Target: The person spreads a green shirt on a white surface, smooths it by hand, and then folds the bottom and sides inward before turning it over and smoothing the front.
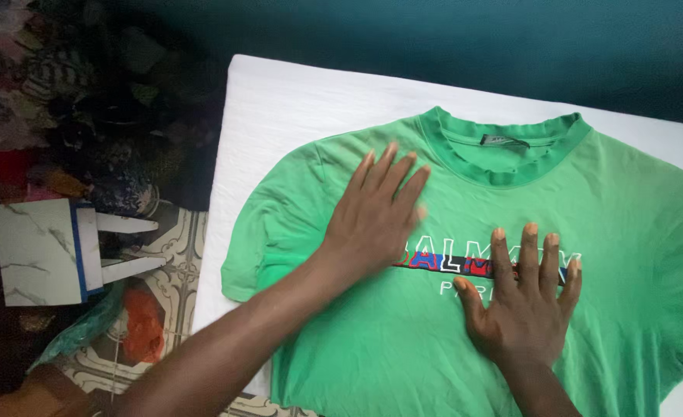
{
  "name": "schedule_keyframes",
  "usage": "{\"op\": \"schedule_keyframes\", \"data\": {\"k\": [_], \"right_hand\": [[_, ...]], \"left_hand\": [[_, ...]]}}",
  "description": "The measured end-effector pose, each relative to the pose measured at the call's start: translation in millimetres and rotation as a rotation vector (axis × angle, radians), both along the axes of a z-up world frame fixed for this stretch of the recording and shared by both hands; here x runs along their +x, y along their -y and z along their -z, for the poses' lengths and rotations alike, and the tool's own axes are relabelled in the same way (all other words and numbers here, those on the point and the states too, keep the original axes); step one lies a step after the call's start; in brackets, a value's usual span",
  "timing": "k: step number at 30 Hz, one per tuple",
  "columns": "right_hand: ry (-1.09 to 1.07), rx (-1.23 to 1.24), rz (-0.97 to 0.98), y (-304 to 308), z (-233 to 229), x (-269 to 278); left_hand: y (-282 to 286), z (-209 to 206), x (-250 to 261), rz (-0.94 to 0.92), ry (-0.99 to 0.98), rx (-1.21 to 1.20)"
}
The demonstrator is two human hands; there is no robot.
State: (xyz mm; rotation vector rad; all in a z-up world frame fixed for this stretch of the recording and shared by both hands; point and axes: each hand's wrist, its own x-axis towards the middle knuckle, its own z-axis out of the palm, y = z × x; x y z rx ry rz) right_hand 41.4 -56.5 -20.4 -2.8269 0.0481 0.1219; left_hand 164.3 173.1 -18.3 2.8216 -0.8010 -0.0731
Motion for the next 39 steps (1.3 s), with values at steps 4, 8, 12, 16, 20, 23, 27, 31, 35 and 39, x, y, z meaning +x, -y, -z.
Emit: {"op": "schedule_keyframes", "data": {"k": [4,8,12,16,20,23,27,31,35,39], "right_hand": [[0.015,0.016,-0.012,1.3,1.0,1.0],[0.006,-0.001,-0.017,2.2,-0.2,0.2],[0.016,0.005,-0.007,-2.4,-3.6,-0.7],[0.000,-0.012,-0.021,-0.5,-2.5,-1.2],[0.055,-0.003,-0.038,1.5,1.3,0.6],[0.054,0.009,-0.037,0.0,-4.0,-1.5],[0.019,0.004,0.111,-21.5,-11.4,20.6],[0.159,0.319,-0.441,-77.7,6.6,73.1],[0.135,0.097,-0.693,-93.0,21.7,127.2],[0.093,-0.084,-0.646,-57.3,14.9,165.0]], "left_hand": [[-34.6,-23.1,4.3,-0.140,-0.184,-0.038],[-68.4,-32.3,15.7,-0.238,-0.041,0.183],[-70.5,-23.3,-3.0,-0.172,0.104,0.210],[-66.2,-21.2,-20.0,-0.240,-0.085,0.045],[-64.0,-22.2,-18.9,-0.277,-0.011,0.033],[-67.0,-23.0,-20.7,-0.272,0.015,0.018],[-66.3,-21.8,-21.0,-0.300,-0.039,0.057],[-66.7,-17.7,-23.2,-0.281,-0.008,0.007],[-69.5,-13.4,-19.7,-0.289,-0.022,0.102],[-68.1,-14.8,-19.1,-0.296,-0.008,0.071]]}}
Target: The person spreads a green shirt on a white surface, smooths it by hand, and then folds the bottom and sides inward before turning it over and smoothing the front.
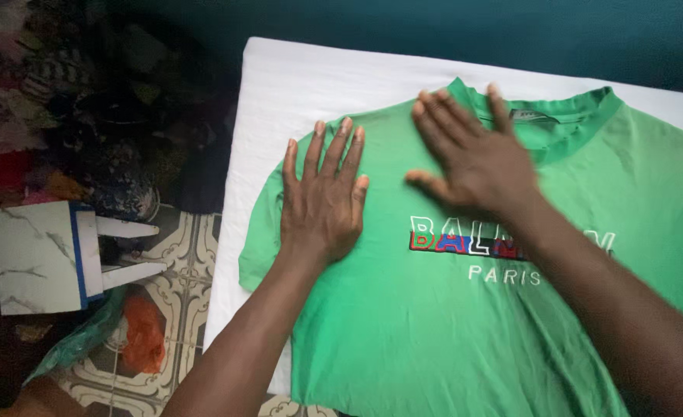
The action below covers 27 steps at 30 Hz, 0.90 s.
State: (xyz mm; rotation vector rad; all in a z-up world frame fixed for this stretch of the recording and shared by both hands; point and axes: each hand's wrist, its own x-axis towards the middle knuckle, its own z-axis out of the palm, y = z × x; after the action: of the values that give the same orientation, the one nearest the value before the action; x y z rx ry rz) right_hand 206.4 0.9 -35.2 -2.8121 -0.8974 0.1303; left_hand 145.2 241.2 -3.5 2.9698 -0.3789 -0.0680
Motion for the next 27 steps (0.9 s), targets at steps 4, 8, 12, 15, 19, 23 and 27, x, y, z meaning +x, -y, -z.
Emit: {"op": "schedule_keyframes", "data": {"k": [4,8,12,15,19,23,27], "right_hand": [[-0.005,0.011,0.057,-0.8,-5.1,0.8],[0.164,-0.086,-0.002,-50.6,-3.9,-36.6],[0.031,0.132,-0.049,-54.9,-3.2,-32.0],[-0.020,0.102,-0.106,-38.5,-4.3,-7.3],[-0.012,0.177,-0.063,-37.5,5.4,11.6],[0.127,0.068,0.074,-54.7,6.9,-22.0],[-0.035,0.205,0.087,-22.9,-2.3,-95.8]], "left_hand": [[1.7,0.2,-3.4,-0.007,-0.012,-0.003],[2.1,2.1,-2.5,0.000,0.021,-0.007],[0.4,3.8,-2.8,0.010,-0.002,0.108],[0.7,-0.4,-4.2,0.014,0.031,-0.028],[3.9,-0.5,-4.1,0.017,0.028,-0.038],[3.0,3.2,-1.6,0.048,0.068,0.004],[3.5,1.5,0.1,0.041,0.026,0.028]]}}
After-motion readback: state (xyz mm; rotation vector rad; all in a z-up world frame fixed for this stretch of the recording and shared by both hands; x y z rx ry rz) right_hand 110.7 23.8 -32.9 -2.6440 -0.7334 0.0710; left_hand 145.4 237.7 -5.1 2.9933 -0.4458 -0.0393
